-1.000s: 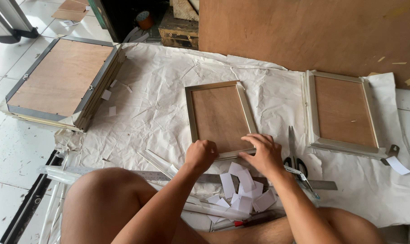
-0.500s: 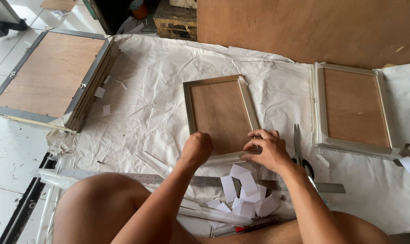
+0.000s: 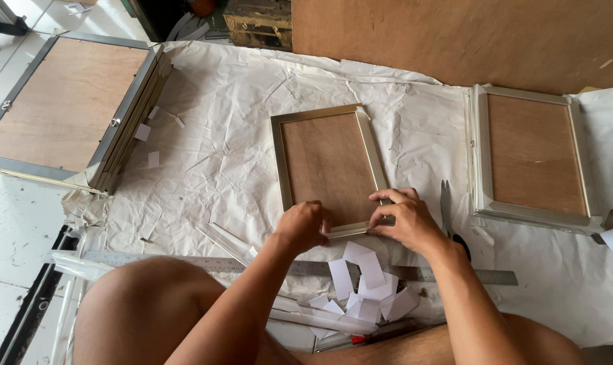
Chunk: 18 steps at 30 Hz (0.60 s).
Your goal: The person assembles a picture frame by attaching clear plastic strips to the edges of a wooden frame. They use a stapler to secure the plastic and trim excess material with scissors.
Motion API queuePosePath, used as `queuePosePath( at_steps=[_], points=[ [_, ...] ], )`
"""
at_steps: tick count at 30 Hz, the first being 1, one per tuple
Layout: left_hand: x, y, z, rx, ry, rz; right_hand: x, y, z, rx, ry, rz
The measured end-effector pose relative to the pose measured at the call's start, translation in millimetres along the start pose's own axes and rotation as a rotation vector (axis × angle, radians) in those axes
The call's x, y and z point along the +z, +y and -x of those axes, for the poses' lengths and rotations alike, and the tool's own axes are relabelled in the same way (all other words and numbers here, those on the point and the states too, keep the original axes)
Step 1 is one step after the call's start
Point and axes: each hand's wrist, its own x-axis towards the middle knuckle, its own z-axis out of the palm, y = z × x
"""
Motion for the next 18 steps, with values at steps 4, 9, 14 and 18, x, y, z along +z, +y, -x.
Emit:
queuePosePath(
  at_steps=[4, 9, 14, 18],
  points=[
    [9.7, -12.7, -11.4, -0.135, -0.01, 0.232, 3.1, 5.6, -1.8, -0.01, 0.039, -0.036],
    [4.5, -13.2, -16.8, -0.23, 0.059, -0.022, 9.9, 4.4, -4.0, 0.022, 0.114, -0.016],
    [22.2, -29.6, -25.5, -0.261, 0.124, 0.115, 22.5, 7.8, -11.3, 0.056, 0.19, -0.024],
    [23.9, -33.4, -21.7, -0.193, 0.248, 0.179, 35.3, 14.8, -16.9, 0.027, 0.305, -0.043]
  ],
)
